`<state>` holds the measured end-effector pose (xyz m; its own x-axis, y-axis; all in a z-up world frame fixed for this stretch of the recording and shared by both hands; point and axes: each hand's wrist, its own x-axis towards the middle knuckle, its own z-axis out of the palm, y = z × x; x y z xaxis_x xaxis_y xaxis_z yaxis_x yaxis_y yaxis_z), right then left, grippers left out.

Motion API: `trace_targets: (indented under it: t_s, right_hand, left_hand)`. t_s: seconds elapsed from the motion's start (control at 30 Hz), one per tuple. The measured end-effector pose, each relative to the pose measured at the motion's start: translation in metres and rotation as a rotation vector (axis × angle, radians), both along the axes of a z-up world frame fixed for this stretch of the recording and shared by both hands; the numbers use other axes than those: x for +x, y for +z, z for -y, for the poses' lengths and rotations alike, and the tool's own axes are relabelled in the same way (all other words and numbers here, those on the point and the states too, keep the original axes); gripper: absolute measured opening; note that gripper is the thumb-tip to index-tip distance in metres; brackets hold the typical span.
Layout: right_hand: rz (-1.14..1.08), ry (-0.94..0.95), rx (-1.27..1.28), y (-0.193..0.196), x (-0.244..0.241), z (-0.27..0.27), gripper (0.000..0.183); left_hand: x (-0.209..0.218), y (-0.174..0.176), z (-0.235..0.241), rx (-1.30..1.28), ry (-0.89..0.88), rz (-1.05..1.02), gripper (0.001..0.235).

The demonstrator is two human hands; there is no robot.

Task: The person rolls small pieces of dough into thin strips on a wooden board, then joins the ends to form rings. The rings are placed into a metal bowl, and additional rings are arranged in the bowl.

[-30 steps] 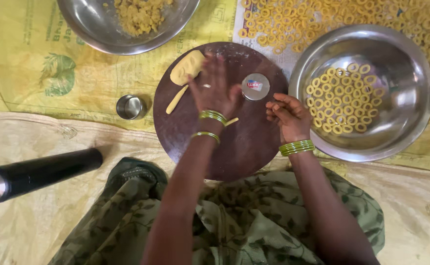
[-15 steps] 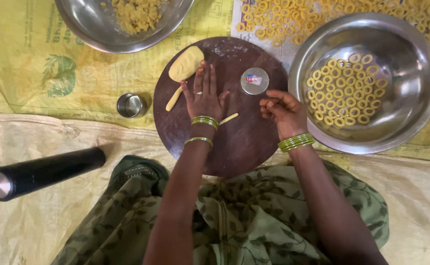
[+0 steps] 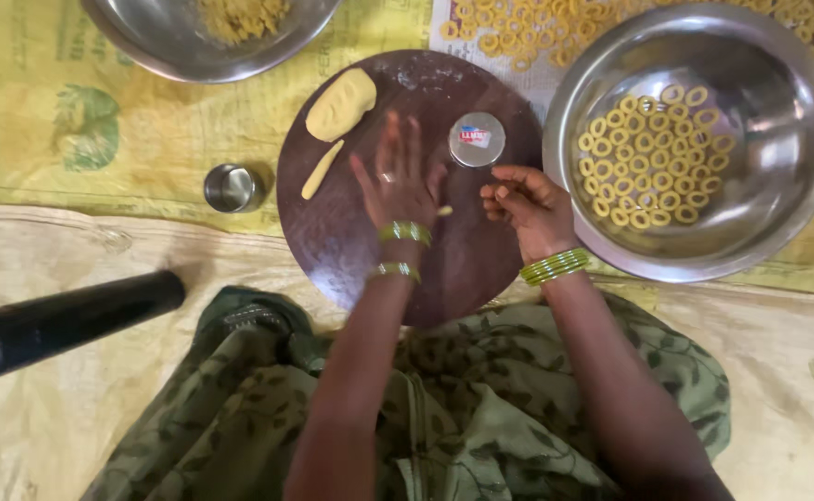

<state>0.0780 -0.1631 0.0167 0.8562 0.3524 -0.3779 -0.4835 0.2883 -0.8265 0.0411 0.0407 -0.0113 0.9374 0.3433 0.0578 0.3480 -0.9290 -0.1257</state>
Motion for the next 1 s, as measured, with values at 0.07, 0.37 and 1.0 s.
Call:
trace_targets:
  t_s: [0.07,0.37,1.0]
  right_hand:
    - [-0.003,0.000,-0.011,0.003,0.004,0.000,0.024]
    - [-0.033,-0.050,-0.005,0.005,0.003,-0.001,0.020]
    - [-0.040,-0.049,0.008,0.013,0.006,-0.004,0.030]
  left_hand:
    - [0.013,0.004,-0.006,0.019,0.004,0.005,0.075]
    - [-0.039,0.026,0.049,-0.210,-0.098,-0.143,0.085]
    - [-0.018,0.008,0.051,-0.026,-0.160,-0.263,0.083]
